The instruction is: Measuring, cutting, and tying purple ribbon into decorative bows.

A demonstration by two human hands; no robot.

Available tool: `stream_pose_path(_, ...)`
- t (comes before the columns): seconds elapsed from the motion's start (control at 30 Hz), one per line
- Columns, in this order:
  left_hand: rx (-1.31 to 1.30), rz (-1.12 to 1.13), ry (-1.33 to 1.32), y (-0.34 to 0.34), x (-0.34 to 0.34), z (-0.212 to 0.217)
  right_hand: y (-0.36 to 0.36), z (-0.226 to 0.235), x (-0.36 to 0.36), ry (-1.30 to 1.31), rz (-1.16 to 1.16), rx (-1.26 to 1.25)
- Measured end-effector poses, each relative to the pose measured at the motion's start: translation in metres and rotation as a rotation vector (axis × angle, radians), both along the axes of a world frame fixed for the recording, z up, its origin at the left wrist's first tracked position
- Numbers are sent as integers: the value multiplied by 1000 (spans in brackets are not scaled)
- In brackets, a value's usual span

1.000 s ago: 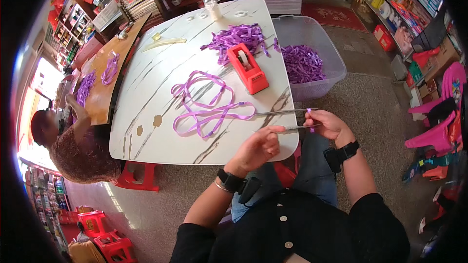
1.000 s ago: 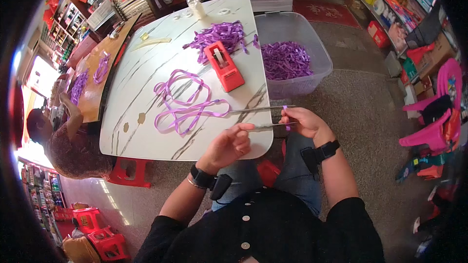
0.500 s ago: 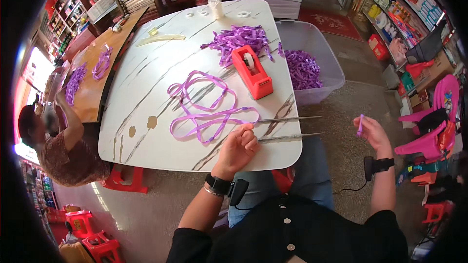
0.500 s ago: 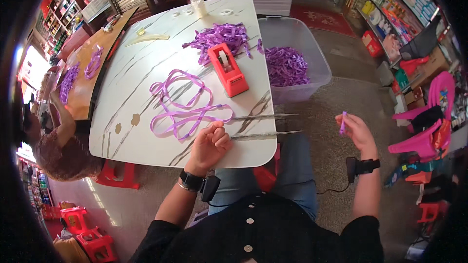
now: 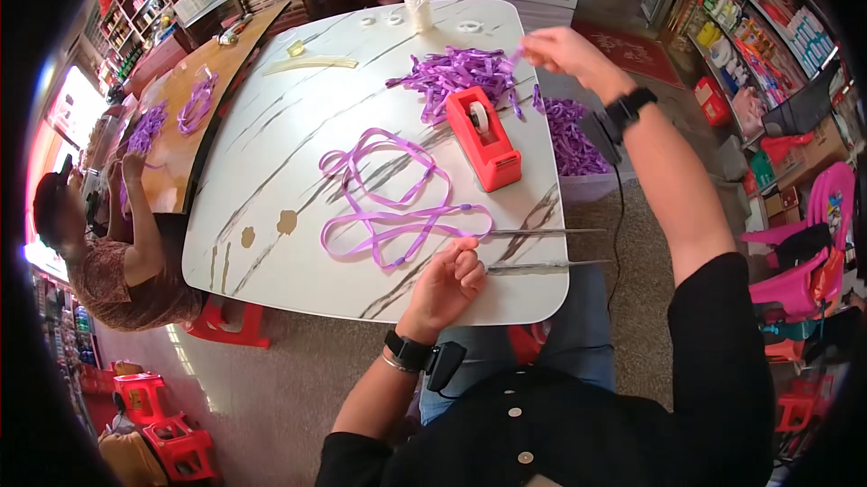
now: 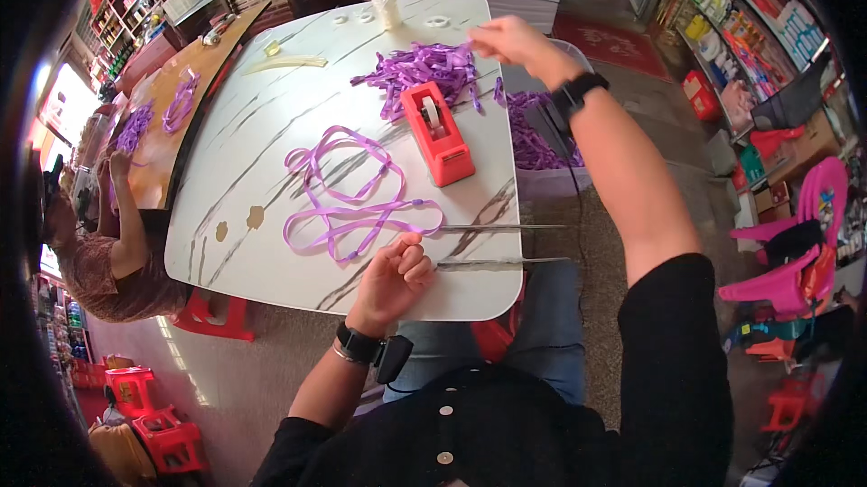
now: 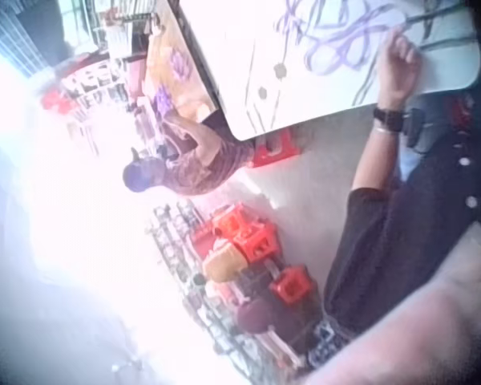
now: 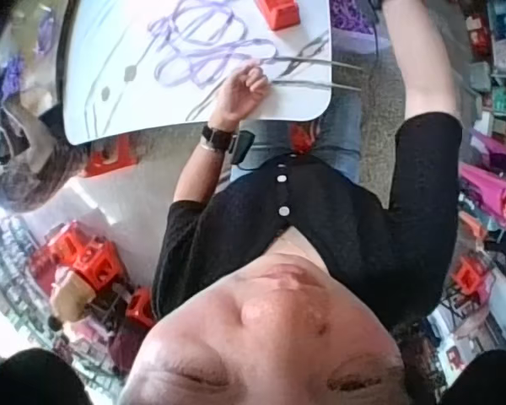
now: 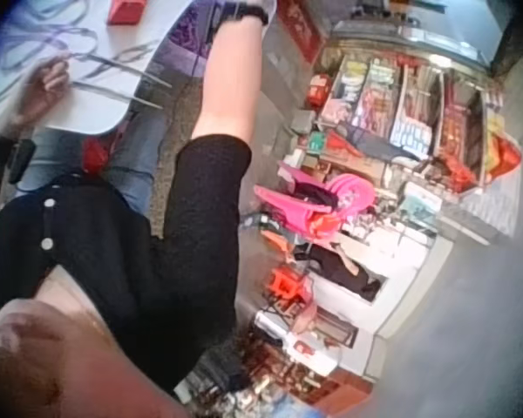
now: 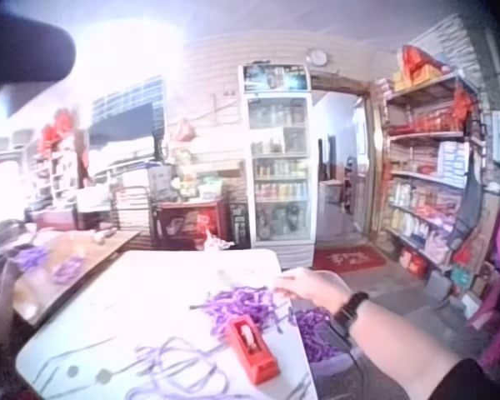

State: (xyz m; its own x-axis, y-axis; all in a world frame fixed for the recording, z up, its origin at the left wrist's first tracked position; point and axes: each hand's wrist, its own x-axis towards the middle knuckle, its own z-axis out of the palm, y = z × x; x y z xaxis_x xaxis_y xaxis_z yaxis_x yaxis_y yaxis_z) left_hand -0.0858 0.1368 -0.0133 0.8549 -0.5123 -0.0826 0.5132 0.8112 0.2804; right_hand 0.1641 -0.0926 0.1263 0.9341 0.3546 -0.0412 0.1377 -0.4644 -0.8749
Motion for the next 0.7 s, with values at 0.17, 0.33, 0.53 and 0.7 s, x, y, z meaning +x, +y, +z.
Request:
stream_pose_path(0.17,-9,4,-2,-1,-1,2,12,-28,36,203,-271,-50)
stream_pose_path(0.33,-6,7,7,0,-1,0,11,-71,30,361,-359,-4)
stream_pose_path(0.53,-27,6,23,-1,-2,3,18,-74,32,469,-216,293)
stream_pose_path(0.7,357,6,-77,11,0,24,3,-42,9,195,-282,139)
